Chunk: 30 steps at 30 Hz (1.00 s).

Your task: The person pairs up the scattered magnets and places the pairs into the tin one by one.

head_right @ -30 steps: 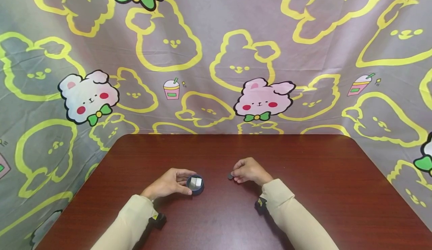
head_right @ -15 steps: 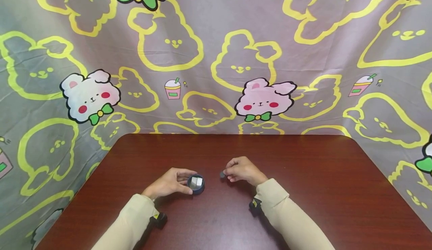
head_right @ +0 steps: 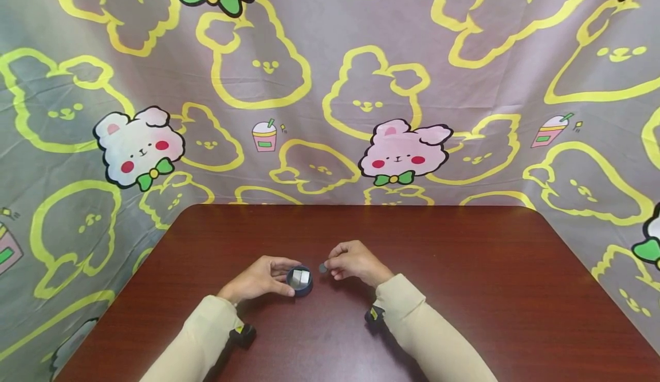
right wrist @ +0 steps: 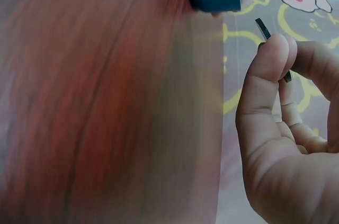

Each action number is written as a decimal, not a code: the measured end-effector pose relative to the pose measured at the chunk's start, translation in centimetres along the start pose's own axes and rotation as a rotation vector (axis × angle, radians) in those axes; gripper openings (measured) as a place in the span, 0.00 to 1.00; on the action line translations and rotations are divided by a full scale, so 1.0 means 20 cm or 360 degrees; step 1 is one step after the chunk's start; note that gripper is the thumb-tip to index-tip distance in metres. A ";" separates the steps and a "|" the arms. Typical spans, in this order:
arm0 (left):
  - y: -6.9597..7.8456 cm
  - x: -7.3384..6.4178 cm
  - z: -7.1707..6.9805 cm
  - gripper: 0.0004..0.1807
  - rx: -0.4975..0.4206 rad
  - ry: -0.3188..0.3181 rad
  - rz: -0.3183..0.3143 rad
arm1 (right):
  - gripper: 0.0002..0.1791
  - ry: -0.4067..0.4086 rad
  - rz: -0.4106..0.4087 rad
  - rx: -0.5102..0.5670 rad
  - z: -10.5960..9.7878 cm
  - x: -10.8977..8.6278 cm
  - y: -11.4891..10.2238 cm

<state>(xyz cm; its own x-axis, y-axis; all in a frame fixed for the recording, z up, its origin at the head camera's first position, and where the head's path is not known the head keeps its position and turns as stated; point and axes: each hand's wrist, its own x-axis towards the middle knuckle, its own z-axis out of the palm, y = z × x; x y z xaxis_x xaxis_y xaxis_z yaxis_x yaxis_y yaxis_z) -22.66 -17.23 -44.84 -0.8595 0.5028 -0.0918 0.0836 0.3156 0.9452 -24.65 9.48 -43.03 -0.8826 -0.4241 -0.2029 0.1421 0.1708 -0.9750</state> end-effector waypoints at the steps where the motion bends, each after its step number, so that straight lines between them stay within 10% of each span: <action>1: 0.00 0.00 0.00 0.33 -0.0003 -0.0003 0.0003 | 0.04 -0.0009 -0.0011 0.0004 0.01 0.00 0.00; 30: 0.00 0.00 0.00 0.33 -0.0056 -0.0016 -0.0028 | 0.08 0.0012 -0.0046 -0.0060 0.20 0.05 -0.01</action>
<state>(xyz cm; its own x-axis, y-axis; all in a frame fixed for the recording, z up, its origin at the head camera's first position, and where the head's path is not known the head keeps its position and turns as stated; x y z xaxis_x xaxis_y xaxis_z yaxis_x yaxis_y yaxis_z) -22.66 -17.16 -44.81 -0.8556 0.5055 -0.1112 0.0507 0.2957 0.9539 -23.70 5.49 -43.39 -0.8894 -0.4226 -0.1742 0.0998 0.1922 -0.9763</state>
